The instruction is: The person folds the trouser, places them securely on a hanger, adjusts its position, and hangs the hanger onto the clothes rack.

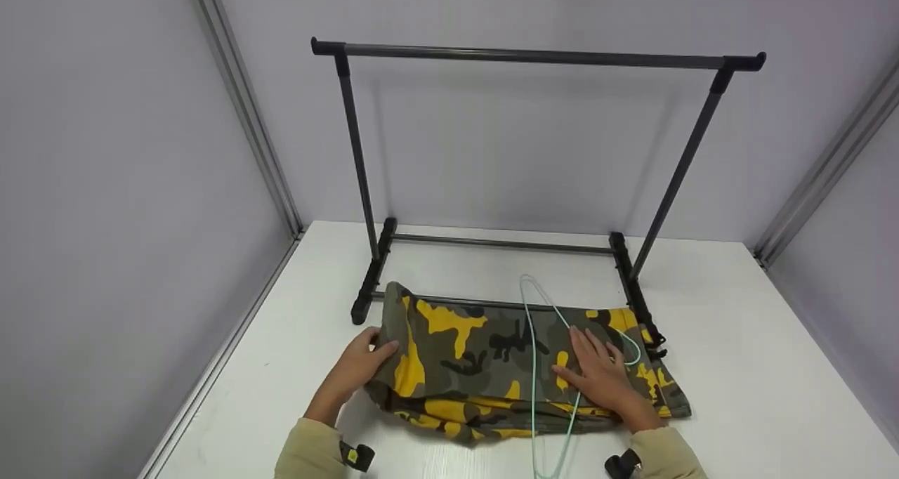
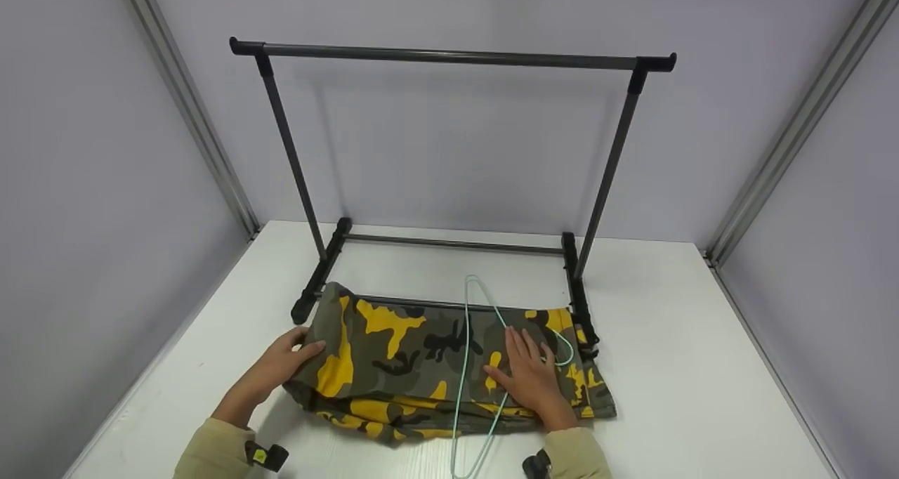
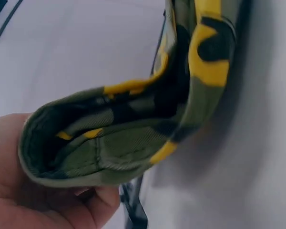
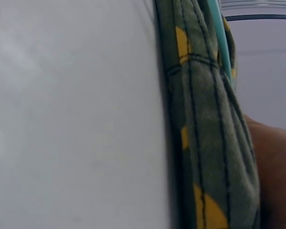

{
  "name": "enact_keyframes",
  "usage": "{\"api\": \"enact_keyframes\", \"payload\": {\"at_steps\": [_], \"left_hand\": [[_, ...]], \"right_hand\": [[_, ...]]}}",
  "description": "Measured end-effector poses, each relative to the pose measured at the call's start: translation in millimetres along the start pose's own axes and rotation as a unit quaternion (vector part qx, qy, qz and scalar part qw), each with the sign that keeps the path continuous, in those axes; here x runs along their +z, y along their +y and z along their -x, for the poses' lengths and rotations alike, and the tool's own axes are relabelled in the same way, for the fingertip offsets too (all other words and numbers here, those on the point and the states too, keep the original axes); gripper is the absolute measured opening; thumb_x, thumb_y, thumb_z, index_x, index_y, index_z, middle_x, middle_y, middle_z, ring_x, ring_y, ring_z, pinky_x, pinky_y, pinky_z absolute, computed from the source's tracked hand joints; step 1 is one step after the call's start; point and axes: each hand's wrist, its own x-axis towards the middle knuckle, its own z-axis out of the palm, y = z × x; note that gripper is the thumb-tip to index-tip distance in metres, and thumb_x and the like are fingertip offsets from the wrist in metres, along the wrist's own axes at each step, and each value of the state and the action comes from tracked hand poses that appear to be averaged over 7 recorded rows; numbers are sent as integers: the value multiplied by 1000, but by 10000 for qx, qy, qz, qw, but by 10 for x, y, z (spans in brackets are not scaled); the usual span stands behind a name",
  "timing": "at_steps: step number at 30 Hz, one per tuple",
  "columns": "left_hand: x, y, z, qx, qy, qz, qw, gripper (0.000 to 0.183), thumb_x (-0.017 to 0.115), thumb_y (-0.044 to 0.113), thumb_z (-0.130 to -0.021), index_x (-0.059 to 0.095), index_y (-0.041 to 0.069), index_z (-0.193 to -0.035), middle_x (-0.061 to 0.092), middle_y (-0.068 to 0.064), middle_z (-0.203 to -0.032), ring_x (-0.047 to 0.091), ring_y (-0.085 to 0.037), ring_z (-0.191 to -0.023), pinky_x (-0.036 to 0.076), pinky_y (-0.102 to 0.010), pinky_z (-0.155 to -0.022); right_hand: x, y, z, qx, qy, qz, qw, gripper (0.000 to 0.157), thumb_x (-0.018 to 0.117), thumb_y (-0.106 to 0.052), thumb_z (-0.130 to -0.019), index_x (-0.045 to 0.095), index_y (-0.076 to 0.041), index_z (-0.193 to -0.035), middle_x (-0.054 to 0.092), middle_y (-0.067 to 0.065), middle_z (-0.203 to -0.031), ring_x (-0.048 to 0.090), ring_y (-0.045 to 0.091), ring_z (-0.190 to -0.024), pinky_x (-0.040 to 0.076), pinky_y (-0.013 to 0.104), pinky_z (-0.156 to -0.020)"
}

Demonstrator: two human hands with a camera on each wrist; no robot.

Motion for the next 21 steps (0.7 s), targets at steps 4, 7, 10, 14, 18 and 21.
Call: {"api": "enact_keyframes", "payload": {"at_steps": [4,7,10,14,18,21], "left_hand": [[105,351,17,407,148,107,9990,37,50,22,-91,45,0,-121,51,-13,-112,52,-23,-97,45,-40,-80],[199,473,-88,778,279,133,9965,34,51,25,-90,49,5,-117,52,-10,-111,53,-21,-95,46,-37,-77],[323,576,-209,1156,288,161,9928,34,53,31,-89,52,10,-116,53,-7,-110,55,-18,-93,48,-34,-74],[535,757,-289,1507,123,-13,9885,37,53,37,-87,52,14,-116,54,-3,-106,55,-16,-90,48,-32,-72],[818,912,-337,1620,58,-532,9853,39,54,39,-86,52,17,-118,54,2,-107,53,-12,-92,47,-31,-74],[1074,982,-349,1747,59,-1145,9779,41,54,38,-86,51,16,-120,53,2,-111,52,-10,-97,46,-30,-77]], "right_hand": [[-9,5,-6,32,-24,55,10000,78,50,-50,-85,15,-10,-142,18,9,-145,13,29,-132,2,54,-97],[-12,13,-13,17,49,114,9999,79,50,-50,-84,16,-9,-142,19,10,-145,13,30,-131,2,55,-97],[-6,19,-16,1,125,189,9997,79,51,-50,-84,17,-9,-142,19,9,-145,14,29,-131,3,54,-97],[6,4,-9,-47,90,148,9998,79,51,-50,-84,17,-9,-142,19,9,-145,15,29,-131,3,54,-98],[7,-11,-5,-73,121,194,9997,79,51,-51,-84,17,-8,-141,21,9,-144,16,30,-131,4,55,-97],[5,-11,-2,-45,201,383,9991,81,51,-53,-82,18,-8,-141,22,8,-144,16,29,-131,7,54,-97]]}}
